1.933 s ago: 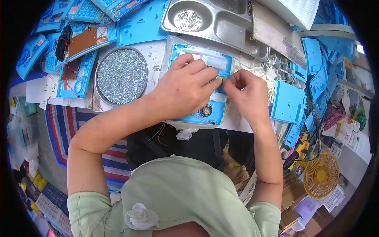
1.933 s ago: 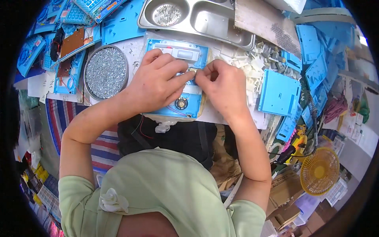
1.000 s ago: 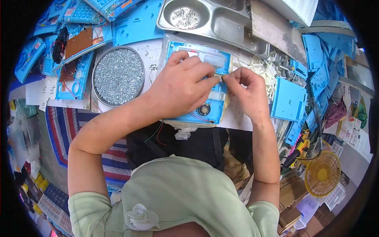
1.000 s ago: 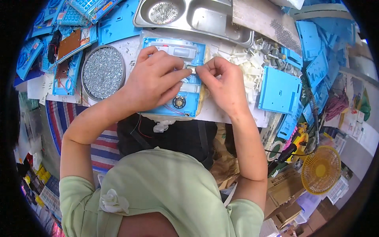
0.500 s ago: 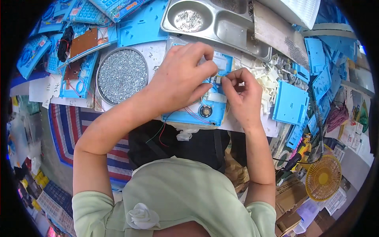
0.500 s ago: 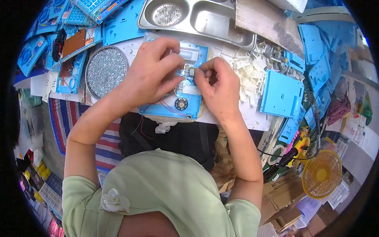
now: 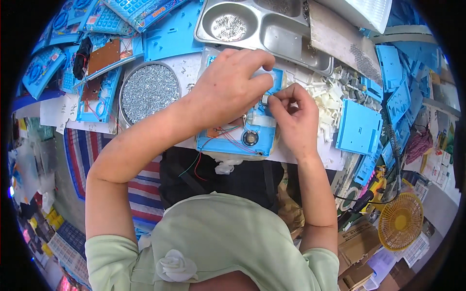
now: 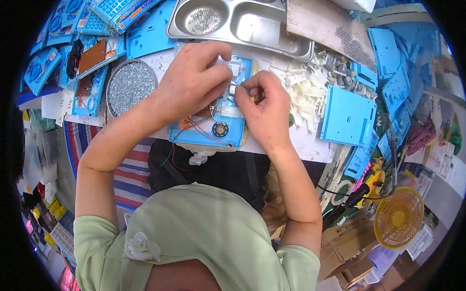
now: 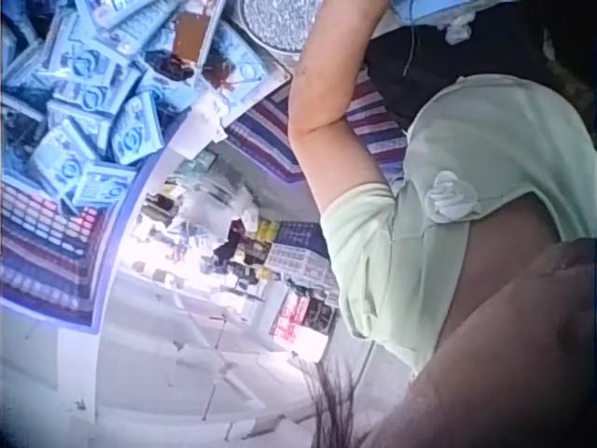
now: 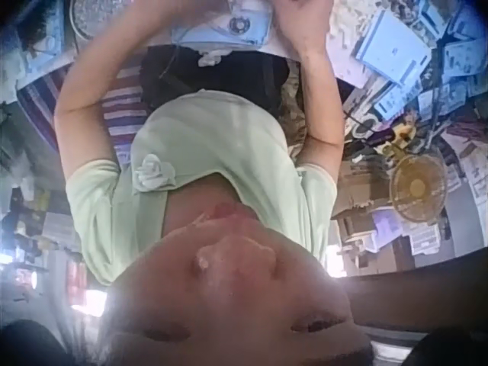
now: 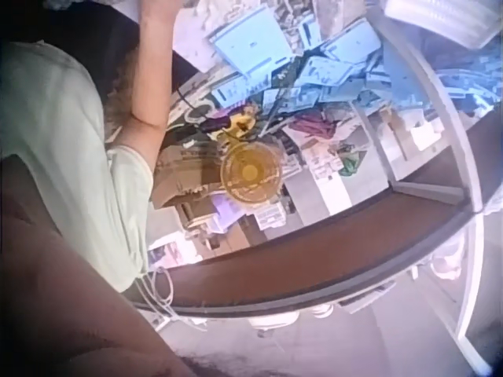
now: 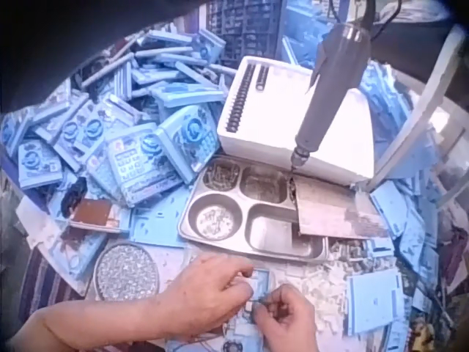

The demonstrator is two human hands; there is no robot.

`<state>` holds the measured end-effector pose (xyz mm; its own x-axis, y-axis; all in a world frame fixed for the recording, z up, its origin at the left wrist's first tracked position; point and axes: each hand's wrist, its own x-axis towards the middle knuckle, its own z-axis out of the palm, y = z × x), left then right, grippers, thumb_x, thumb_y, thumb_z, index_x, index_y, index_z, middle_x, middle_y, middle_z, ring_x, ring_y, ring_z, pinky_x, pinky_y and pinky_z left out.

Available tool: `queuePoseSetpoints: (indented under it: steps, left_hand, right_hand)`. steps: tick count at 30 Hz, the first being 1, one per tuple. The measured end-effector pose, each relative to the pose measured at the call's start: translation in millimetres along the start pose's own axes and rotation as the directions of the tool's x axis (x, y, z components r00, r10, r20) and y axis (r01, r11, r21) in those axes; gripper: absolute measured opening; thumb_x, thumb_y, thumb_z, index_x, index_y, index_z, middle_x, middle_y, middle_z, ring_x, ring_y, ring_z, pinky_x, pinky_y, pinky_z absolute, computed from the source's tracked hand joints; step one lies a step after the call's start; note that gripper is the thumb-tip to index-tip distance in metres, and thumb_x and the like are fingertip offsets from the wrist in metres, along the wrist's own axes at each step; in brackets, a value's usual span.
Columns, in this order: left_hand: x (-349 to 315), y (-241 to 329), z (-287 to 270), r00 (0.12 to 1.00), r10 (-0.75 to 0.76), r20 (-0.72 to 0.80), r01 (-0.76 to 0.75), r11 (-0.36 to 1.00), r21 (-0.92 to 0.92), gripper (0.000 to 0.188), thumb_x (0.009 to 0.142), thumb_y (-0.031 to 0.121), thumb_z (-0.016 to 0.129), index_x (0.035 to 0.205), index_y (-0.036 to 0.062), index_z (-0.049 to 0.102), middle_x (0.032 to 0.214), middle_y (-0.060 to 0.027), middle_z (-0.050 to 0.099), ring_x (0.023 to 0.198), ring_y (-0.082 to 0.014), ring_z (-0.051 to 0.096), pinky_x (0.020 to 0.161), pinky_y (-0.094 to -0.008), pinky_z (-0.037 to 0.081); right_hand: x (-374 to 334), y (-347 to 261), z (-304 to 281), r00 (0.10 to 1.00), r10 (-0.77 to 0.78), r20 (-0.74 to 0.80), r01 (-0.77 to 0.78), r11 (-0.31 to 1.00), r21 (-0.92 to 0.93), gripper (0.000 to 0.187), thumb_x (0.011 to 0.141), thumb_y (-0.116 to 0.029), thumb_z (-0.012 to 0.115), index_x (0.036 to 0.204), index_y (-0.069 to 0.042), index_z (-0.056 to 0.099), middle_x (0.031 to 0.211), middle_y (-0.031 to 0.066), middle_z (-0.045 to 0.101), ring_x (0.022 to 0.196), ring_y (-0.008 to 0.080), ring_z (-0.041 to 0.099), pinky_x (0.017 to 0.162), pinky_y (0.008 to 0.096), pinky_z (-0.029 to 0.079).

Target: Soldering wires and electronic components into a blue plastic toy assembly.

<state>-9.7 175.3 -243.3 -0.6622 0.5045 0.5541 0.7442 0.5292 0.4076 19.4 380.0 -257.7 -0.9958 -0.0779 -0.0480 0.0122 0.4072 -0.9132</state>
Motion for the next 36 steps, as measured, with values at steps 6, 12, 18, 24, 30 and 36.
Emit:
queuePoseSetpoints:
  steps: [6, 12, 18, 24, 30, 36]
  left_hand:
    - [-12, 10, -5, 0.999, -0.002, 0.042, -0.002, 0.995, 0.097, 0.026, 0.075, 0.014, 0.077, 0.101, 0.0113, 0.071, 0.122, -0.0084, 0.06, 0.106, -0.0297, 0.058, 0.097, -0.0478, 0.041]
    - [-8, 11, -3, 0.988, -0.028, 0.149, 0.005, 0.988, 0.154, 0.03, 0.076, 0.015, 0.074, 0.105, 0.0096, 0.073, 0.133, -0.0112, 0.058, 0.121, -0.0347, 0.052, 0.105, -0.0523, 0.036]
    - [3, 13, -9, 0.973, 0.021, 0.232, -0.059, 0.986, 0.157, 0.032, 0.076, 0.013, 0.073, 0.107, 0.0071, 0.072, 0.136, -0.0148, 0.057, 0.124, -0.0381, 0.05, 0.107, -0.0549, 0.035]
    - [0, 6, -7, 0.972, 0.063, 0.227, -0.088, 0.991, 0.101, 0.032, 0.075, 0.012, 0.073, 0.107, 0.0073, 0.071, 0.136, -0.0149, 0.057, 0.126, -0.0385, 0.05, 0.108, -0.0545, 0.035]
    - [-4, -3, -19, 0.97, 0.142, 0.196, -0.152, 0.988, 0.038, 0.036, 0.073, 0.013, 0.075, 0.109, 0.0093, 0.07, 0.132, -0.0126, 0.06, 0.121, -0.0355, 0.055, 0.104, -0.052, 0.04]
    - [26, 6, -53, 0.874, -0.369, 0.316, 0.485, 0.631, -0.605, 0.032, 0.097, 0.02, 0.064, 0.125, 0.005, 0.067, 0.106, -0.0053, 0.069, 0.095, -0.0132, 0.063, 0.083, -0.0272, 0.051]
  right_hand:
    - [-3, -1, 16, 0.992, 0.035, -0.121, -0.041, 0.998, -0.045, 0.015, 0.082, -0.005, 0.072, 0.089, -0.002, 0.06, 0.077, 0.0083, 0.054, 0.067, 0.0195, 0.052, 0.06, 0.033, 0.044]
    - [-8, -21, -11, 0.999, -0.008, 0.04, 0.01, 0.999, -0.035, 0.031, 0.084, -0.012, 0.072, 0.111, -0.003, 0.061, 0.087, 0.0124, 0.061, 0.08, 0.0275, 0.061, 0.073, 0.0386, 0.05]
    - [28, -33, -202, 0.997, -0.082, -0.004, 0.052, 0.661, -0.749, 0.039, 0.084, -0.018, 0.071, 0.116, 0.0, 0.061, 0.1, 0.0183, 0.069, 0.093, 0.0371, 0.067, 0.084, 0.0447, 0.054]
    - [27, 8, -255, 0.919, 0.316, -0.236, -0.343, 0.344, -0.874, 0.064, 0.074, -0.026, 0.078, 0.124, 0.003, 0.051, 0.11, 0.0309, 0.068, 0.108, 0.047, 0.065, 0.093, 0.0507, 0.052]
    - [8, 17, -283, 0.951, 0.169, -0.259, -0.308, 0.452, -0.837, 0.072, 0.073, -0.025, 0.077, 0.136, -0.002, 0.052, 0.108, 0.026, 0.071, 0.097, 0.0407, 0.07, 0.086, 0.0448, 0.054]
    - [12, -99, -228, 0.972, -0.235, -0.002, 0.162, 0.673, -0.722, 0.063, 0.085, -0.004, 0.07, 0.145, -0.007, 0.051, 0.117, 0.0161, 0.071, 0.104, 0.0186, 0.068, 0.081, 0.0316, 0.053]
